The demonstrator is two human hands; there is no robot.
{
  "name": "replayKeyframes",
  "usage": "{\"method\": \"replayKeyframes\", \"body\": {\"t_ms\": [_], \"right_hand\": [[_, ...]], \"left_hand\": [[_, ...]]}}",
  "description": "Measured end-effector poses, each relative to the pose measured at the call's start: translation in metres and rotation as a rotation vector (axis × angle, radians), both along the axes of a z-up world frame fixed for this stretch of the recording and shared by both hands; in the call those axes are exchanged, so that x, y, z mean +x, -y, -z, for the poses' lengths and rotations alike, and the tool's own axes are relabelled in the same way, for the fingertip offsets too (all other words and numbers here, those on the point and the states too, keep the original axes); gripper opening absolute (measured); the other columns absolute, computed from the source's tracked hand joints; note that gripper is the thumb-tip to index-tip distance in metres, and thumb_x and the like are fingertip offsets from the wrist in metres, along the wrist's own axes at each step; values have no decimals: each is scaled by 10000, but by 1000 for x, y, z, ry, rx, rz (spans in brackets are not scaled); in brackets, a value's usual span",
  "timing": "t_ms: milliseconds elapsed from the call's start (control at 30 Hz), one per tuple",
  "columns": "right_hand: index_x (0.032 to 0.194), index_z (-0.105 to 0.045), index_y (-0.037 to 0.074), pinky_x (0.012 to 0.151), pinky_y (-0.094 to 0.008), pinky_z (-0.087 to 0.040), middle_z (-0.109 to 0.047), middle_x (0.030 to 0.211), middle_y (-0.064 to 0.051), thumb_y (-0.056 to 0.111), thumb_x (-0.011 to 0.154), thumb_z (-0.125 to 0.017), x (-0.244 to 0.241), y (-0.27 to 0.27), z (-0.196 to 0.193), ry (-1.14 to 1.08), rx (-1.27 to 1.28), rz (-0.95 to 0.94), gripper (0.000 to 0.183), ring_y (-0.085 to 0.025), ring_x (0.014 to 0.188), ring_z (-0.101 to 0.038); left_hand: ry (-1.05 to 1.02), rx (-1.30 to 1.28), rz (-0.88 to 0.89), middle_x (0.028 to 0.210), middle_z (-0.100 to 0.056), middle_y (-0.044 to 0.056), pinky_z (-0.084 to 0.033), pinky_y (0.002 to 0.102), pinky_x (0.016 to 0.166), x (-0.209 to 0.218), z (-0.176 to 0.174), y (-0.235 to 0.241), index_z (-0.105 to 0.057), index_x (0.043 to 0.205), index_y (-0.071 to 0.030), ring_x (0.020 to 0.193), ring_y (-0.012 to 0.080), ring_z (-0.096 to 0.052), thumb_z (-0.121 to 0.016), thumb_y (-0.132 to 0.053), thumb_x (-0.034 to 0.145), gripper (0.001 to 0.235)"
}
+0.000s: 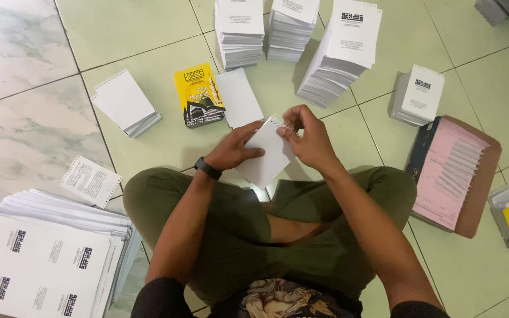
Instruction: The person sits on the floor and assembles spiral-bound notebooks by hand. They pick up loose sheets of paper, align them, and insert a spiral binding wire through the pre-punched holes. The person then twists the wire ends to secure the pages together and places the finished notebook onto a stack.
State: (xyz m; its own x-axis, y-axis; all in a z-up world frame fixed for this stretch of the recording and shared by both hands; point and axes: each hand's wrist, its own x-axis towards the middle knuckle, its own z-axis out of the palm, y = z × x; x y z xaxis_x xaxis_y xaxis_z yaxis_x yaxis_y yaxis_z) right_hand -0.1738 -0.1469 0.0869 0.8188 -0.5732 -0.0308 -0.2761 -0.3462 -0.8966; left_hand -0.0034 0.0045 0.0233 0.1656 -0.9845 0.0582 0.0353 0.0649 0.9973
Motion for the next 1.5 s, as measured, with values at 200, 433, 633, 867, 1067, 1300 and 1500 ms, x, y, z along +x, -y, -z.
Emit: {"method": "replayKeyframes", "body": {"t_ms": [200, 433, 633, 867, 1067, 1300, 1500], "right_hand": [[1158, -709, 22, 835, -408, -553, -689, 895, -139, 119, 974, -737, 0, 8, 5, -99, 9, -90, 209, -236, 847, -666], [1176, -691, -1, 834, -409, -541, -666, 885, -148, 187, 957, -768, -1, 10, -11, -123, 42, -104, 299, -237, 846, -631], [996, -683, 32, 712, -244, -452, -559, 788, -12, 125, 839, -860, -8, 21, 23, -43, 324, 3, 254, -123, 778, -551], [948, -702, 38, 688, -236, -441, -533, 754, 16, 141, 886, -807, -13, 22, 13, -110, 355, -85, 159, -105, 757, -524], [892, -705, 15, 610, -236, -444, -540, 686, -36, 139, 787, -906, -13, 19, 5, -87, 290, -30, 259, -118, 669, -533], [911, -719, 33, 620, -242, -431, -563, 688, -37, 154, 826, -890, -14, 26, 45, -22, 241, 31, 226, -111, 670, -536], [1135, -747, 35, 883, -407, -503, -668, 854, -120, 233, 911, -809, 8, 2, -23, -80, 76, -84, 305, -229, 912, -605]], "left_hand": [[15, 6, 3, 1186, -682, 148, -463, 518, 1040, -2, 9, -2, -636, 1320, -99, 1119, 304, -610, -752, 29, 849, 502], [32, -5, 2, 1188, -692, 101, -458, 485, 1050, 0, -8, -4, -652, 1318, -125, 1137, 257, -605, -742, 17, 879, 470], [-35, -2, 32, 1145, -694, 86, -475, 458, 1029, -3, -11, -2, -643, 1330, -120, 1073, 232, -616, -740, 22, 882, 480], [-14, -1, 28, 1053, -698, 105, -517, 469, 953, 7, -5, -6, -630, 1326, -124, 994, 229, -624, -732, 13, 885, 473], [-57, -37, 8, 1151, -712, 118, -477, 480, 1030, 6, -6, -7, -624, 1344, -101, 1073, 216, -606, -746, 53, 870, 512], [-100, -39, -9, 1195, -695, 94, -439, 466, 1092, 9, 3, -6, -621, 1352, -89, 1127, 221, -595, -739, 73, 857, 534], [-1, -34, 5, 1224, -703, 108, -448, 489, 1085, 7, 5, -7, -635, 1323, -87, 1147, 210, -593, -773, 30, 872, 485]]}}
